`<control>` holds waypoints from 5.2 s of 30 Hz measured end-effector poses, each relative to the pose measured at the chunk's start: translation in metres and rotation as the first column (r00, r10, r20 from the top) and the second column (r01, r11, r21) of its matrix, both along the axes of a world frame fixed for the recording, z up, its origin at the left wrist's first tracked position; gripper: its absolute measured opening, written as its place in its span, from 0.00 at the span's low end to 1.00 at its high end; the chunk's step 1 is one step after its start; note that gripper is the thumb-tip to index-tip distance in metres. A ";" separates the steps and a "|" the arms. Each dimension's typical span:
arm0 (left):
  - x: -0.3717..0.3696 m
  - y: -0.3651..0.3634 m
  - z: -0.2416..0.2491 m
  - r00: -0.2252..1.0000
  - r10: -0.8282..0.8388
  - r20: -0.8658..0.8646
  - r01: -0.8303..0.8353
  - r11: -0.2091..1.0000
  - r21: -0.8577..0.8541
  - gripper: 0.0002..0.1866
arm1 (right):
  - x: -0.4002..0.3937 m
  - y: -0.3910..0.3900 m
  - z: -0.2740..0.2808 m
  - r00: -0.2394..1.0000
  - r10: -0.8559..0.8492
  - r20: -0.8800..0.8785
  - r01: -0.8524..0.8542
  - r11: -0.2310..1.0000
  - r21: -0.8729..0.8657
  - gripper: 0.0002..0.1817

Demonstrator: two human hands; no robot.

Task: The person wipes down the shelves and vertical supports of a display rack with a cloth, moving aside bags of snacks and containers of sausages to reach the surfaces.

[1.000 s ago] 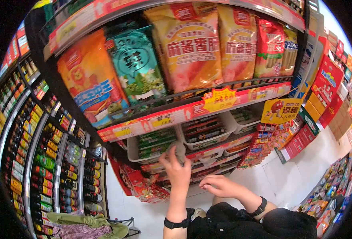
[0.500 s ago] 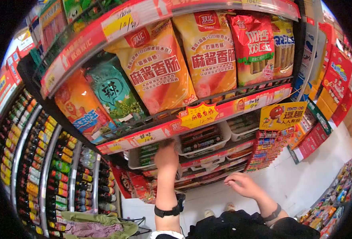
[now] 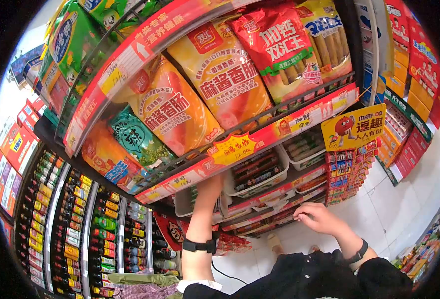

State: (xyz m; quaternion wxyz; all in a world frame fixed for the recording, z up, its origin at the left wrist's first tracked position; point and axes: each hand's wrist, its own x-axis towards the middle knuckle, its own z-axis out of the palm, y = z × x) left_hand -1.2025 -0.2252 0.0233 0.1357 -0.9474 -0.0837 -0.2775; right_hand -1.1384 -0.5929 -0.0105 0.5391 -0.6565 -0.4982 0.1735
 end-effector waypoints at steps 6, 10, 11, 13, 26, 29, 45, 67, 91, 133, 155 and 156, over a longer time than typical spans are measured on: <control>0.035 0.025 0.006 0.999 -0.038 0.032 0.042 0.991 -0.124 0.23 | 0.005 0.003 -0.001 0.996 -0.088 0.020 0.087 0.996 0.033 0.09; 0.034 0.039 0.013 0.997 -0.057 0.050 0.061 0.995 -0.074 0.23 | 0.008 0.002 -0.001 0.989 -0.145 0.014 0.144 0.989 0.036 0.09; 0.010 0.040 0.001 0.996 -0.063 0.055 0.067 0.996 -0.060 0.22 | 0.007 -0.001 0.000 0.986 -0.168 0.015 0.168 0.985 0.031 0.09; 0.024 0.036 0.005 0.995 -0.080 0.067 0.082 0.996 -0.029 0.22 | 0.008 -0.004 0.001 0.979 -0.204 0.021 0.203 0.979 0.033 0.09; 0.013 0.014 0.012 0.993 -0.019 0.116 0.009 0.996 0.088 0.20 | 0.002 -0.019 0.008 0.986 -0.157 0.050 0.156 0.988 0.013 0.08; 0.012 -0.009 0.003 0.992 0.039 0.118 -0.052 0.992 0.117 0.19 | 0.000 -0.013 0.004 0.996 -0.085 0.031 0.085 0.996 -0.001 0.08; -0.029 -0.130 0.020 0.913 0.383 -0.143 -0.404 0.898 -0.174 0.12 | 0.011 -0.047 -0.005 0.989 -0.123 0.081 0.128 0.990 -0.060 0.08; 0.042 -0.243 0.010 0.848 -0.142 0.510 0.528 0.298 -0.795 0.18 | 0.026 -0.018 -0.028 0.676 0.019 -0.737 -0.021 1.000 0.006 0.44; -0.010 -0.142 -0.032 0.904 0.209 0.373 -0.027 0.899 -0.437 0.07 | 0.111 0.112 0.061 0.605 -0.085 0.791 0.527 0.788 -0.319 0.29; -0.022 -0.137 -0.051 0.927 0.104 0.361 0.058 0.910 -0.411 0.06 | 0.142 0.128 0.019 0.571 -0.296 0.766 0.619 0.768 -0.164 0.22; -0.014 -0.132 -0.050 0.926 0.090 0.366 0.070 0.913 -0.402 0.05 | 0.079 0.075 0.035 0.729 -0.392 0.562 0.564 0.809 -0.166 0.27; -0.014 -0.133 -0.049 0.925 0.097 0.367 0.068 0.909 -0.411 0.05 | 0.070 0.064 0.032 0.718 -0.458 0.524 0.575 0.815 -0.077 0.27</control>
